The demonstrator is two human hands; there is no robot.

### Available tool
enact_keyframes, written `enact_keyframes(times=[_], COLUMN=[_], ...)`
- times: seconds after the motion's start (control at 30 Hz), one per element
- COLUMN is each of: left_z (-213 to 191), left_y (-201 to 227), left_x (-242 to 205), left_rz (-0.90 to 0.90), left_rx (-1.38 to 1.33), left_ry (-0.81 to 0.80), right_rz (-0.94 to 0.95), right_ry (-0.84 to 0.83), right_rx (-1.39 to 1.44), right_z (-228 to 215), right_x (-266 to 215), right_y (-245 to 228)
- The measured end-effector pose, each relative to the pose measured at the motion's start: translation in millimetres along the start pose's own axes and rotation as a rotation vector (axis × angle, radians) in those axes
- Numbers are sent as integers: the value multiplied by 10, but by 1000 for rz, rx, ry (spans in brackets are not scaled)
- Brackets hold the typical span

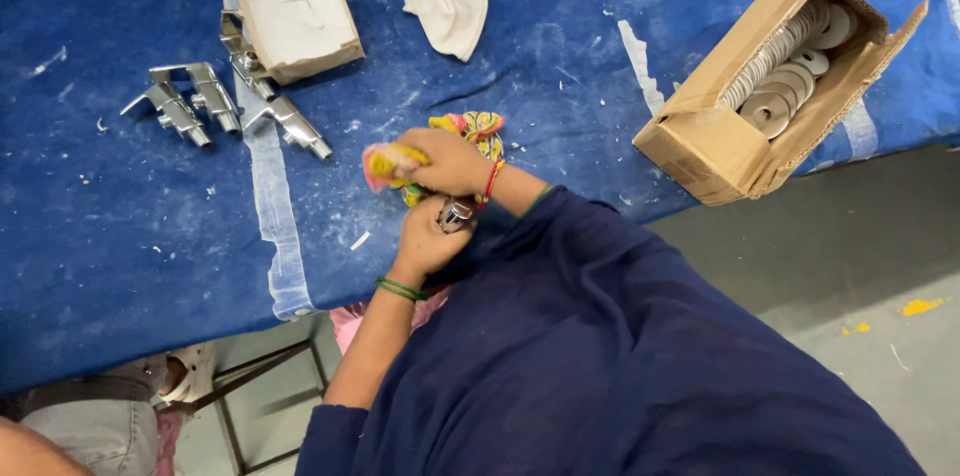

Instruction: The person wipes small metal hardware parts with a colorful cloth on a blue-covered table. They handle the parts one at a time, turning them over and rubbing all sides, then place them back on the table. A second person is also seen wiping similar parts nearby.

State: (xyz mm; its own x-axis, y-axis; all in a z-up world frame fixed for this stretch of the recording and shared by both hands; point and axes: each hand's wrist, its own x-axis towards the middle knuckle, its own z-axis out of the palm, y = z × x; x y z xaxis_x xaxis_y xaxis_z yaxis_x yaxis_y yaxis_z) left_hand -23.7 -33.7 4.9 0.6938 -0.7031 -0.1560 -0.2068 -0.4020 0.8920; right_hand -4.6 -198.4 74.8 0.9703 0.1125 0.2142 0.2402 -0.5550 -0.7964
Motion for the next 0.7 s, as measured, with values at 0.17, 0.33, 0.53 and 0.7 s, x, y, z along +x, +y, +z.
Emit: enact_keyframes(times=[0.17, 0.33, 0.53, 0.7], left_z=[9, -1, -83, -115], left_y=[-9, -15, -123, -363], left_x=[-16, 94, 26, 61], left_rz=[129, 178, 168, 158], left_rx=[-254, -236, -349, -1034], left_ry=[44, 9, -94, 118], right_rz=[-88, -182, 190, 156], right_ry=[117, -29, -16, 14], right_rx=[-193, -138, 435, 857], right_z=[110, 264, 134, 147], right_x=[-102, -154, 37, 93], right_y=[-61, -69, 284, 358])
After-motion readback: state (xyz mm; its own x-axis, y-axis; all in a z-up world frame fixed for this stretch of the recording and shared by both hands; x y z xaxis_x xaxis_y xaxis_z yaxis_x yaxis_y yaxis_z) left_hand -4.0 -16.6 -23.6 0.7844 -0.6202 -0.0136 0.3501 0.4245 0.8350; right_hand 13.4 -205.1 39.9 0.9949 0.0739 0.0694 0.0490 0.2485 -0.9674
